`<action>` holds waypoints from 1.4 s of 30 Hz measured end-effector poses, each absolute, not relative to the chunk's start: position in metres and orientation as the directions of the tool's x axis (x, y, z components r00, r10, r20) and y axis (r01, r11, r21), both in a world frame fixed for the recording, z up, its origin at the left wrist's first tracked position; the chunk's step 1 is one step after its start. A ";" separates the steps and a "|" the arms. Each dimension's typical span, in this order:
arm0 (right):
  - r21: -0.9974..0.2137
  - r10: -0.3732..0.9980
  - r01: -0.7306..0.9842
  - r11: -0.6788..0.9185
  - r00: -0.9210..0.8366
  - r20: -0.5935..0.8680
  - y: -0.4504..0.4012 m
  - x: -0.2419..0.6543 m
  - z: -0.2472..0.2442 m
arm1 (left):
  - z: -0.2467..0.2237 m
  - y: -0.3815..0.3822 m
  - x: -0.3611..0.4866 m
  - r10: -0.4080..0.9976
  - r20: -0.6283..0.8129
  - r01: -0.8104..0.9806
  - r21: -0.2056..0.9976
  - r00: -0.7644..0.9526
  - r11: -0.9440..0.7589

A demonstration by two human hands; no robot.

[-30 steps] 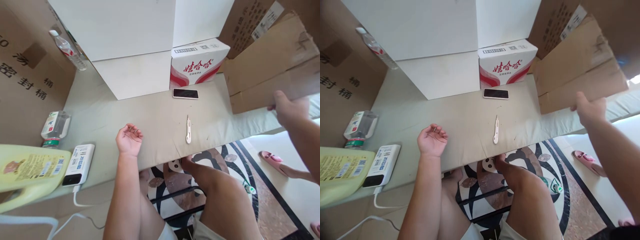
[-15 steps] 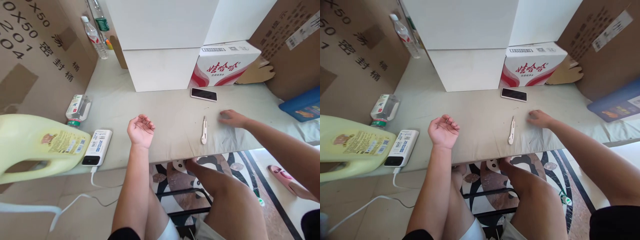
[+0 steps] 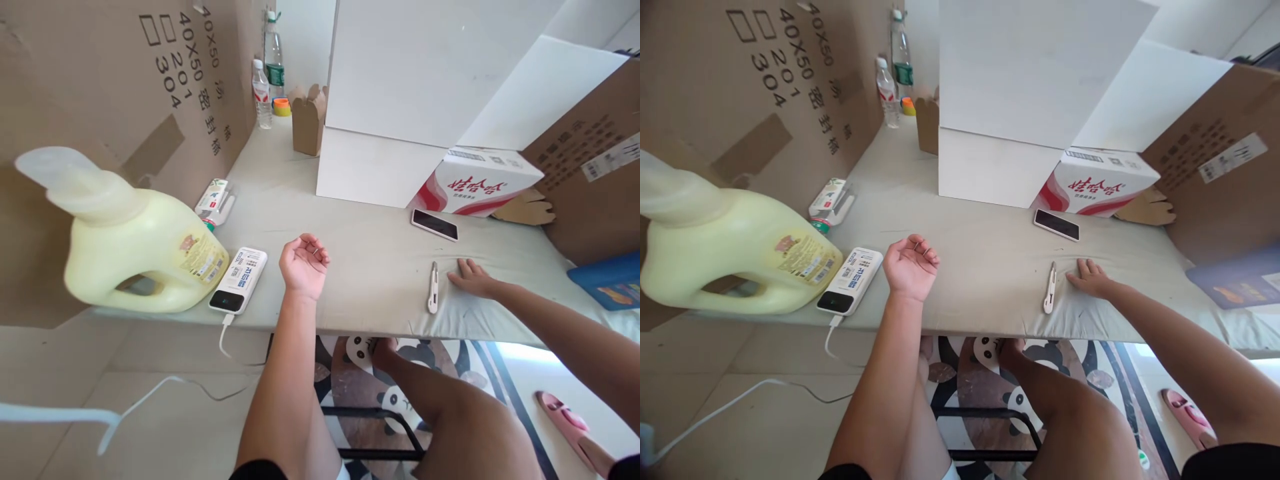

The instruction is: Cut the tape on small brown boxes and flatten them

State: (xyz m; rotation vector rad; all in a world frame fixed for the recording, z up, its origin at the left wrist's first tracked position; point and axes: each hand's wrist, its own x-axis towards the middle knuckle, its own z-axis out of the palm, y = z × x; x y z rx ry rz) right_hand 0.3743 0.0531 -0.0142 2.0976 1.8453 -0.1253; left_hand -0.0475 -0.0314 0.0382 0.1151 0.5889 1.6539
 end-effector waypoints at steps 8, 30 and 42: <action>0.219 0.931 0.976 -0.001 0.081 -0.357 0.073 0.326 0.040 | 0.037 -0.038 -0.051 0.909 -0.313 -0.880 0.463 -0.275 -0.107; -0.189 0.833 0.819 0.541 -0.554 -0.014 0.144 -0.011 0.082 | 0.023 -0.024 -0.084 0.886 -0.425 -0.981 0.124 -0.187 -0.148; -0.211 0.935 0.919 0.331 -0.290 0.205 0.362 -0.131 0.112 | 0.007 -0.012 -0.065 0.822 -0.567 -0.998 0.001 0.054 0.066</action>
